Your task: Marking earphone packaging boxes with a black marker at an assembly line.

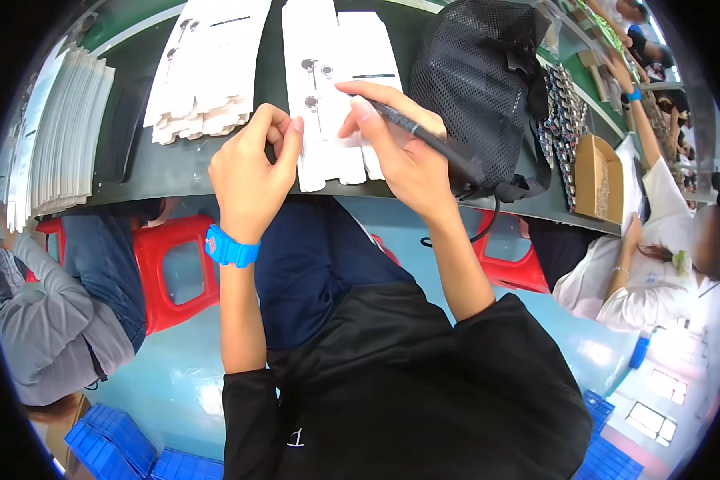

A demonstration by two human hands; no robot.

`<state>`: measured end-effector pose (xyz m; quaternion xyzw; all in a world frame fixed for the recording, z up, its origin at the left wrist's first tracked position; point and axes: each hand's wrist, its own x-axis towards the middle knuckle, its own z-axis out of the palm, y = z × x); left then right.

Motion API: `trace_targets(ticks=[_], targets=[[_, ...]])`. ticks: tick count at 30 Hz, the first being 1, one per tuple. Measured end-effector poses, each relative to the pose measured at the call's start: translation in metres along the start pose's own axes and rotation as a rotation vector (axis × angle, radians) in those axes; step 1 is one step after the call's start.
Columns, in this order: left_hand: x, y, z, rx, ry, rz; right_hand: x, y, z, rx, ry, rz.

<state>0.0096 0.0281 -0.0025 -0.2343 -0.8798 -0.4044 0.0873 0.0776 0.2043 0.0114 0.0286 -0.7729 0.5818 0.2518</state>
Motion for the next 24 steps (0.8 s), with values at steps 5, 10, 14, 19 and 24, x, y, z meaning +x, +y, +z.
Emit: trace_targets(ticks=[5, 10, 14, 19, 24], targets=[[0.0, -0.002, -0.002, -0.027, 0.013, 0.006, 0.002, -0.007, 0.001, -0.113, -0.073, -0.038], [0.0, -0.001, -0.001, -0.046, 0.004, 0.006, -0.004, 0.0, 0.009, 0.027, -0.06, 0.143], [-0.001, 0.0, -0.001, -0.063, 0.022, 0.004, -0.004, 0.003, 0.005, -0.078, -0.084, 0.069], [-0.001, 0.001, -0.002, -0.058, 0.032, -0.002, -0.005, 0.006, 0.004, -0.08, -0.068, 0.029], [-0.001, 0.0, 0.0, -0.062, 0.047, -0.002, -0.005, 0.01, 0.007, -0.072, -0.069, -0.008]])
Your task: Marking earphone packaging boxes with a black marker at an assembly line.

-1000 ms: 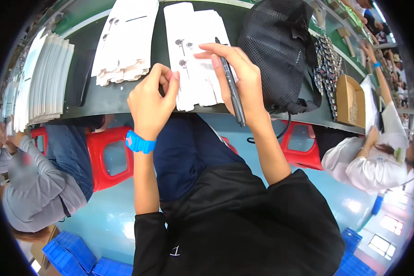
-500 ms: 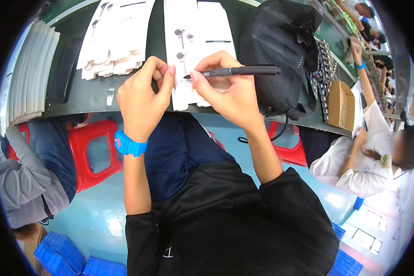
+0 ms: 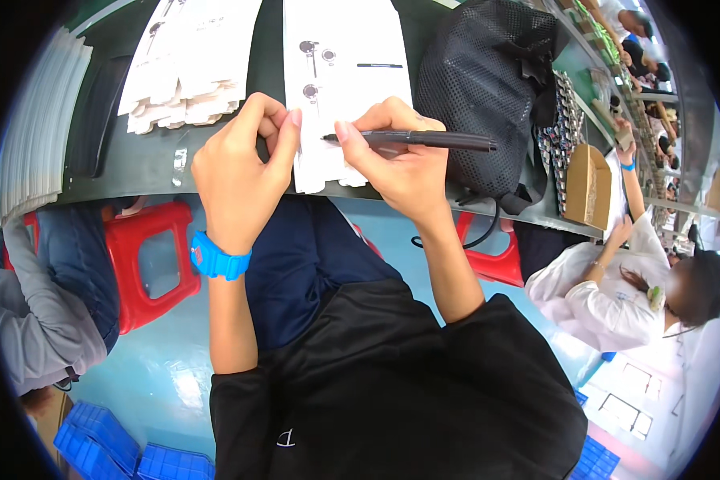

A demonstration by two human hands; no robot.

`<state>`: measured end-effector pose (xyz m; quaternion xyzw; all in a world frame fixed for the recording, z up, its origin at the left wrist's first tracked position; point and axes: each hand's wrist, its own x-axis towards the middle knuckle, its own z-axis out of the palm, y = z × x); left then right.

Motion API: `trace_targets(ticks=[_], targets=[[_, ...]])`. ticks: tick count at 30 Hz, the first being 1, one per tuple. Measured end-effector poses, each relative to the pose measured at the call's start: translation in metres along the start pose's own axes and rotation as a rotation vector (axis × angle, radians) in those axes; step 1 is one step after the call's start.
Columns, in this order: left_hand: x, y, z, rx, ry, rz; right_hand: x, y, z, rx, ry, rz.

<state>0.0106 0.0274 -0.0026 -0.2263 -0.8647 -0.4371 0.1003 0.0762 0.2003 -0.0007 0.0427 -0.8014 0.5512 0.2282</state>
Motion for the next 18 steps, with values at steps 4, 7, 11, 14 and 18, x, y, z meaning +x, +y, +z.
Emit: trace_targets(ticks=[4, 7, 11, 14, 18], targets=[[-0.0002, 0.0002, 0.0002, 0.004, -0.006, -0.01, 0.0001, -0.0004, -0.0021, 0.001, -0.018, 0.001], [-0.0001, 0.0001, 0.0001, 0.007, -0.002, -0.005, 0.0004, -0.0002, -0.0024, -0.01, -0.023, -0.014], [-0.0003, 0.0004, 0.0003, 0.009, 0.0, -0.004, -0.0002, 0.002, 0.0007, 0.01, -0.01, -0.028], [-0.0003, -0.0001, 0.0, 0.012, 0.004, 0.005, -0.0006, -0.0006, 0.0039, 0.057, 0.042, 0.022], [-0.0005, -0.0003, 0.0, 0.022, 0.008, 0.002, 0.0, 0.0007, 0.0033, 0.04, 0.033, 0.003]])
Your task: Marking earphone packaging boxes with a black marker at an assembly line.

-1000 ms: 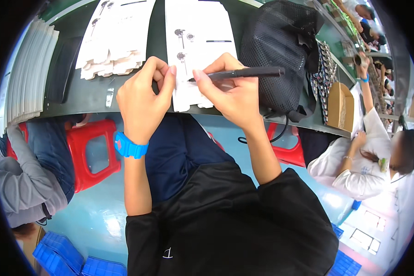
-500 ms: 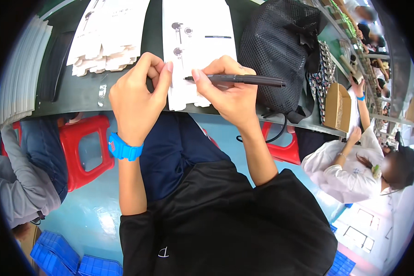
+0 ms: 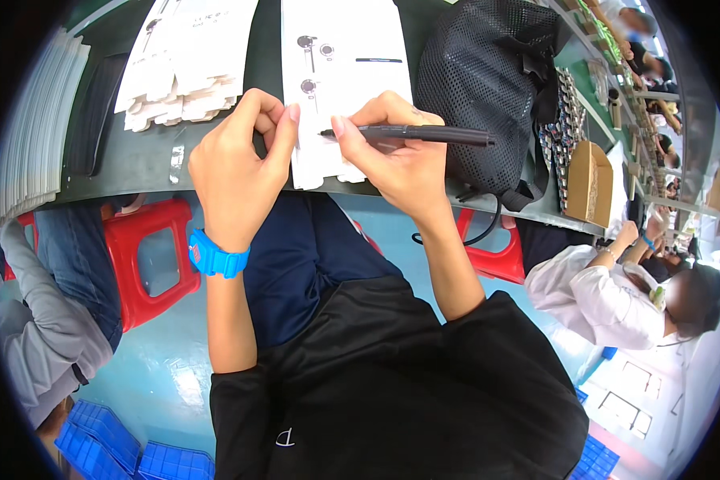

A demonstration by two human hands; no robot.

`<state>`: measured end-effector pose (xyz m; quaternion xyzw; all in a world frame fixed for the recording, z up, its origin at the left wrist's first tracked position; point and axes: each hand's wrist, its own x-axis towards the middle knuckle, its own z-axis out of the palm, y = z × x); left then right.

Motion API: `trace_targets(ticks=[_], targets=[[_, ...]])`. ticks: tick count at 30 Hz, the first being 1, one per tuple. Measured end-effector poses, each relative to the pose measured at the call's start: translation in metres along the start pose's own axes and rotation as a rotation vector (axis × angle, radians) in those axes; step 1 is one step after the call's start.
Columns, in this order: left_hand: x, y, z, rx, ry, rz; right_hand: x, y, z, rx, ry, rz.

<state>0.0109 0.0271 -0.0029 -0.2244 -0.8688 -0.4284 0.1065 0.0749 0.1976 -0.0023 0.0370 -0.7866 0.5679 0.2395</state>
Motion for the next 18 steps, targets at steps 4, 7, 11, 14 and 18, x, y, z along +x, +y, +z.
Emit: trace_targets(ticks=[4, 7, 11, 14, 18], targets=[[0.0, 0.0001, 0.0008, -0.006, 0.004, 0.0, -0.0004, -0.0025, 0.0011, 0.019, 0.013, 0.021], [0.0004, -0.0001, 0.0013, -0.002, 0.003, -0.004, 0.0, -0.0012, 0.0019, 0.022, 0.025, 0.017], [0.0004, 0.0002, 0.0005, -0.004, 0.001, -0.003, 0.0004, 0.0008, -0.002, -0.018, -0.028, -0.009], [0.0, 0.0005, 0.0005, -0.002, 0.011, 0.001, 0.0, -0.0011, 0.0013, 0.071, 0.037, 0.047], [0.0002, -0.0012, 0.0005, -0.01, 0.004, 0.016, -0.0007, -0.0009, 0.0013, 0.053, 0.027, 0.047]])
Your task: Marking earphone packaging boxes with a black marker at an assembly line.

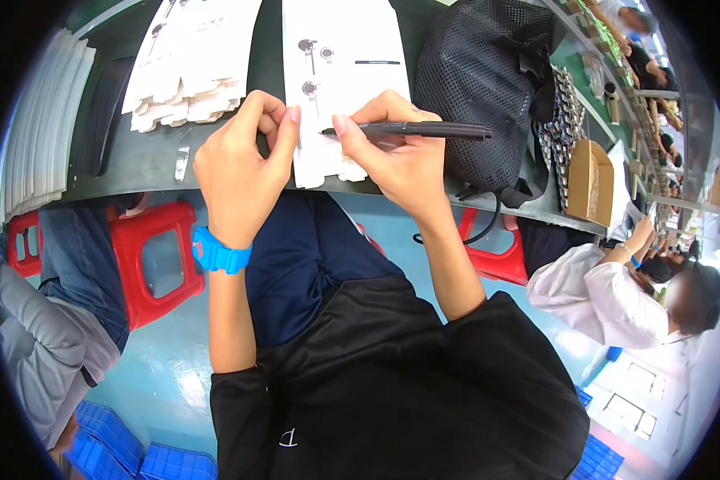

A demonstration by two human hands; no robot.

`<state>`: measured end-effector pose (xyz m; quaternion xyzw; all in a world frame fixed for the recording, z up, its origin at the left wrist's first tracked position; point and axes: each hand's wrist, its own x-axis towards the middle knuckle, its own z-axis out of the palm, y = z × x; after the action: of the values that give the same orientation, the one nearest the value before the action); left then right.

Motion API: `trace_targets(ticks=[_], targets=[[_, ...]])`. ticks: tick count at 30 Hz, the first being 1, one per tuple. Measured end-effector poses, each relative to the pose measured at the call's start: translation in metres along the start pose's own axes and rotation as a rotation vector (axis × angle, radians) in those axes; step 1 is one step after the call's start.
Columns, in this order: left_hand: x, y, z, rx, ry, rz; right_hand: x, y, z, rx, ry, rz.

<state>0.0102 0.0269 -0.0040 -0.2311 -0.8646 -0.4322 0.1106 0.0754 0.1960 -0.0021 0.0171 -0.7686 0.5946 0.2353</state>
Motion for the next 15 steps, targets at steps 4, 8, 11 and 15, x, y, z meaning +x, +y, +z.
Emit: trace_targets(ticks=[4, 8, 11, 15], targets=[[-0.0009, 0.0014, 0.0005, -0.008, -0.005, -0.001, -0.0002, -0.0002, 0.0002, 0.005, -0.007, 0.01], [-0.001, 0.0017, -0.0011, 0.006, -0.013, -0.016, -0.0004, 0.0003, 0.0, -0.013, -0.015, 0.011], [-0.0011, 0.0011, 0.0005, -0.004, -0.006, -0.014, -0.0001, 0.0002, -0.0011, -0.03, -0.018, -0.001], [0.0001, 0.0017, 0.001, 0.002, -0.004, -0.013, 0.0007, 0.0018, -0.0016, -0.021, -0.01, 0.004]])
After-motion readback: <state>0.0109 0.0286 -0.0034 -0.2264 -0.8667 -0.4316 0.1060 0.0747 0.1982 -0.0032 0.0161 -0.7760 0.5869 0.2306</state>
